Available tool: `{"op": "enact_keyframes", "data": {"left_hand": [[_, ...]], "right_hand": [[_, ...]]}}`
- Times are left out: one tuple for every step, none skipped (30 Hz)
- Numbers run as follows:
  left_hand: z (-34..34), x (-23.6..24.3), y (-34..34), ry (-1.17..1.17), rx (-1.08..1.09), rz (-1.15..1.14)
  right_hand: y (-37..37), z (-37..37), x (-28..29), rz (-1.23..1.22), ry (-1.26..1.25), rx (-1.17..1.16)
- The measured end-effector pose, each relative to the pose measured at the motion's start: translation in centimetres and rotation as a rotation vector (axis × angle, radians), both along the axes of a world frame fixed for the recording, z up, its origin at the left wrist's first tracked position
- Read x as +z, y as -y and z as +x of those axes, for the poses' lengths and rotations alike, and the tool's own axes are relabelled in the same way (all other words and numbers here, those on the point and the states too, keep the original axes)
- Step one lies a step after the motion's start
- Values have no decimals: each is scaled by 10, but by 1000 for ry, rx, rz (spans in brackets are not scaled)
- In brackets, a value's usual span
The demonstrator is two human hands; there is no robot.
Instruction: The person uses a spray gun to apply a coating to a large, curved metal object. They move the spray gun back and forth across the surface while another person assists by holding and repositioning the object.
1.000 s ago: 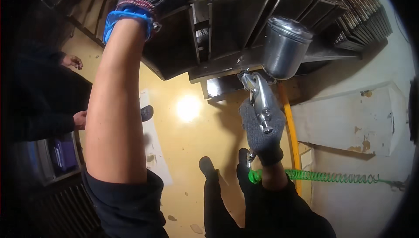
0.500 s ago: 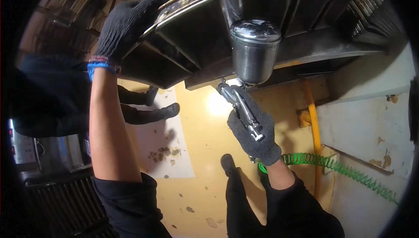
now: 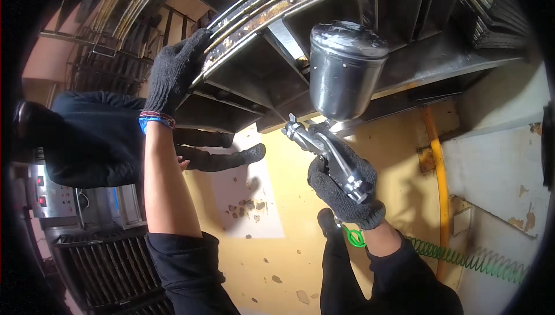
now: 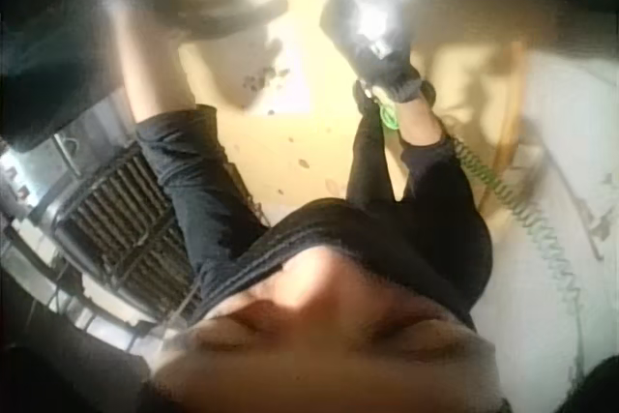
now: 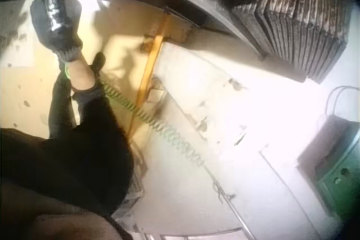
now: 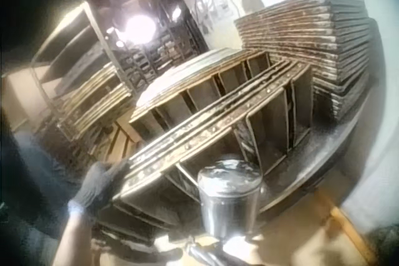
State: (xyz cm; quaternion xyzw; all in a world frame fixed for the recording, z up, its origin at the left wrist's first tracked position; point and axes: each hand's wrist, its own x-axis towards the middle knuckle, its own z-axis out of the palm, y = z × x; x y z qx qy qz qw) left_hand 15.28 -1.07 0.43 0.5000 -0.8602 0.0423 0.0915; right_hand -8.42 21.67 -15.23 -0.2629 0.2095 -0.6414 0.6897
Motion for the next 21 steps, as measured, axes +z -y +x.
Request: {"op": "enact_keyframes", "data": {"left_hand": [[4, -2, 2, 114, -23, -86], [5, -3, 3, 110, -66, -110], [8, -3, 4, 105, -108, -133], [10, -3, 5, 101, -150, -156], [6, -2, 4, 88, -135, -138], [3, -1, 3, 59, -72, -83], [-1, 1, 3, 31, -10, -29], [-5, 3, 0, 4, 57, 29], [-9, 4, -7, -55, 76, 58], [-11, 6, -7, -89, 163, 113], [-13, 6, -6, -126, 250, 168], [-12, 5, -4, -110, 230, 151], [-11, 6, -3, -94, 210, 133], [-7, 4, -3, -26, 83, 46], [-4, 3, -2, 42, -45, -41], [-1, 2, 0, 47, -46, -45], [-2, 2, 0, 50, -48, -48], [-2, 1, 0, 52, -50, -51], [-1, 0, -1, 40, -66, -55], [-1, 1, -3, 30, -80, -60], [-1, 2, -6, 20, -93, -65]], "right_hand": [[0, 1, 9, 25, -113, -46], [1, 1, 18, 55, -224, -86], [0, 0, 19, 120, -97, -31], [0, 0, 17, 106, 9, 10], [0, -1, 15, 95, 111, 49], [0, -1, 4, 7, 191, 73], [1, -1, 5, -79, 95, 36], [1, 0, 5, -157, 3, -4], [3, -1, 16, -230, -266, -106], [3, 1, 17, -211, -284, -107], [2, 2, 18, -193, -305, -106], [2, 4, 20, -175, -325, -105], [4, 0, 28, -70, -156, -10], [5, 3, 32, -122, -212, -59], [7, 3, 35, -172, -266, -113], [9, 4, 39, -220, -321, -169], [7, 11, 38, -149, -312, -201], [7, 8, 34, -192, -414, -209], [6, 6, 30, -233, -516, -220], [5, 3, 26, -275, -612, -234], [2, 0, 26, -258, -610, -188]]}}
